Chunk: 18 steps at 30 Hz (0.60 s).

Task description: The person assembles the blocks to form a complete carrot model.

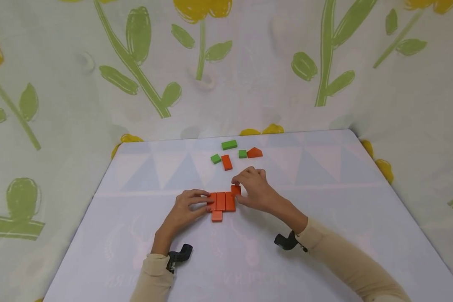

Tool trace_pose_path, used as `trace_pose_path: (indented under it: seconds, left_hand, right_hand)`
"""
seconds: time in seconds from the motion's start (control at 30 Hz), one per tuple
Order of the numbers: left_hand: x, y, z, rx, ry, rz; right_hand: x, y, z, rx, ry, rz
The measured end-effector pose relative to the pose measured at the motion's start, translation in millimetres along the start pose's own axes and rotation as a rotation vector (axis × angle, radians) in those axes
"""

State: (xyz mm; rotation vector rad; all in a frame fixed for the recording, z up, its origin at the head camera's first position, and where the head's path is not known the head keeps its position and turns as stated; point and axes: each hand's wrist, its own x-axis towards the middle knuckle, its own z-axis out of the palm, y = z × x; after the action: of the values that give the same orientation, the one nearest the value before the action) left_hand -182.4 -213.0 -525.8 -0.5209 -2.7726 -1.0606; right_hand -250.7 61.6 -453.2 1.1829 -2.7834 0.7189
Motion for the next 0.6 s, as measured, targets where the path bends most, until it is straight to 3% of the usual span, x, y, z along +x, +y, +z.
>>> trace_pose_path:
  seconds: [0.37,0.6]
  left_hand:
    - [1.2,-1.6,-0.1,0.016,0.013,0.017]
    - [0.4,-3.1,1.2,0.019,0.044,0.065]
  right_hand:
    - [-10.6,-18.6,13.2,-0.003,-0.036,-0.062]
    - [-19.2,-25.3,23.5,-0.034,-0.027,-0.130]
